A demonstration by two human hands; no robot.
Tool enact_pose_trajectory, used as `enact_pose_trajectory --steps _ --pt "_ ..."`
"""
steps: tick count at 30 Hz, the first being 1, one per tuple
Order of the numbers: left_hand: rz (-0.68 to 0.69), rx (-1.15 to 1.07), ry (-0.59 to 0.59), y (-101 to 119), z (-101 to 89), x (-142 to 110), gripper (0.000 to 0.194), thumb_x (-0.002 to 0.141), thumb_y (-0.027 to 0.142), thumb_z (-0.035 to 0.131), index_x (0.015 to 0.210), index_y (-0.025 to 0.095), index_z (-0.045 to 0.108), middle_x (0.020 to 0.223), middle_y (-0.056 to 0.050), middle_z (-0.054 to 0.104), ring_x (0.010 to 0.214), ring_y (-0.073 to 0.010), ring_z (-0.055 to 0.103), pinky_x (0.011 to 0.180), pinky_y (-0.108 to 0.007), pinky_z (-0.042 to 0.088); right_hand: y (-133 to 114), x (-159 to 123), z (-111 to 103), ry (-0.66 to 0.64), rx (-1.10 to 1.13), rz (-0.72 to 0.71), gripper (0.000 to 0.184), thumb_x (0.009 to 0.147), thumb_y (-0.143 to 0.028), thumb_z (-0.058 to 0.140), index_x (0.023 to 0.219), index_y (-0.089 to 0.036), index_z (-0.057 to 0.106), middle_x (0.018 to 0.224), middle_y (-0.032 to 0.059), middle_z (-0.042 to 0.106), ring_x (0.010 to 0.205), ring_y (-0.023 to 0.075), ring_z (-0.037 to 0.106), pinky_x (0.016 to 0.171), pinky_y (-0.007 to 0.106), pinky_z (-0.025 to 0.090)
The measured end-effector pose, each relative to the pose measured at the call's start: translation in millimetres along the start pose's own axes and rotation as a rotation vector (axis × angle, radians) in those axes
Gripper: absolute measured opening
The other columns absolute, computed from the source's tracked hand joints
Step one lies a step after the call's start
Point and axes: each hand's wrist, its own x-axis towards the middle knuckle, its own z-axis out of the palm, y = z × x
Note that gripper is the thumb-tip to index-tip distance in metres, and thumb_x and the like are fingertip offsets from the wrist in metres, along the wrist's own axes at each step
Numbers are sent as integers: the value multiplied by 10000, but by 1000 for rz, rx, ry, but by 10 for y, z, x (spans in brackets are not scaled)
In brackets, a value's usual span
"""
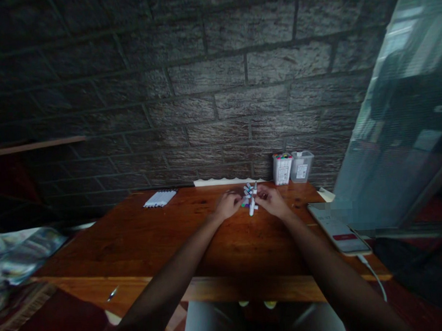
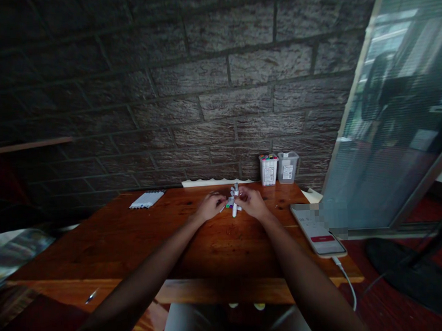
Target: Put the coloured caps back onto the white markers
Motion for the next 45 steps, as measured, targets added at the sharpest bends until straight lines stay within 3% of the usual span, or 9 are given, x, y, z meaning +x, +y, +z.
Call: enact_pose_trajectory --steps 4,10,13,17,20,25,32,37,45 --pt "-134 116 34 39 151 -26 157 767 346 656 733 210 728 759 -79 675 792 -234 610 757 -317 429 -70 -11 23 24 -9 -14 167 747 -270 582 886 -186 622 751 7 650 664 139 587 630 245 462" --pt "-113 75 34 -111 119 -121 101 759 242 638 773 203 730 839 -77 700 817 -222 614 767 -316 429 -66 -25 60 -3 5 -11 193 746 -271 597 922 -191 608 762 1 634 671 136 575 633 244 453" --pt "-185 -131 100 -188 82 -142 128 768 276 633 803 189 720 807 -57 707 747 -194 615 728 -305 439 -59 -32 65 -15 24 -1 203 753 -289 599 931 -193 607 771 1 638 663 136 578 631 248 452" --pt "-297 -569 218 -219 39 -151 241 700 373 713 795 153 698 757 -46 702 674 -161 606 653 -277 448 -68 -52 82 -54 5 -8 168 758 -292 593 886 -188 621 767 5 649 658 139 577 631 253 453" --pt "-394 -850 197 -191 -16 -157 342 619 395 787 828 145 683 763 -41 711 623 -137 597 576 -245 429 -56 -79 128 -120 -44 -15 144 783 -303 572 839 -184 631 750 4 652 657 138 576 628 250 453" --pt "-476 -1029 179 -183 -180 -181 439 580 370 832 924 144 679 873 -65 731 696 -130 626 609 -228 433 -26 -116 193 -197 -94 -5 220 817 -359 564 870 -171 665 694 2 640 600 129 556 575 235 430" --pt "-436 -1216 225 -236 -378 -222 411 610 325 830 949 141 691 780 -32 694 628 -81 586 623 -217 450 -40 -120 171 -213 -199 -26 273 851 -412 558 936 -203 711 649 -17 629 578 127 552 550 220 396" --pt "-411 -1229 236 -247 -360 -221 380 624 321 822 935 136 706 755 -28 680 626 -74 579 600 -201 442 -38 -120 190 -241 -232 -29 287 845 -395 584 1033 -230 723 753 -13 695 631 143 596 606 234 428" --pt "-304 -1007 168 -298 -323 -230 391 648 354 793 966 136 729 791 -56 705 599 -85 550 582 -226 418 -27 -126 167 -287 -354 -51 284 870 -389 572 1082 -264 714 851 7 731 725 182 653 681 270 474"
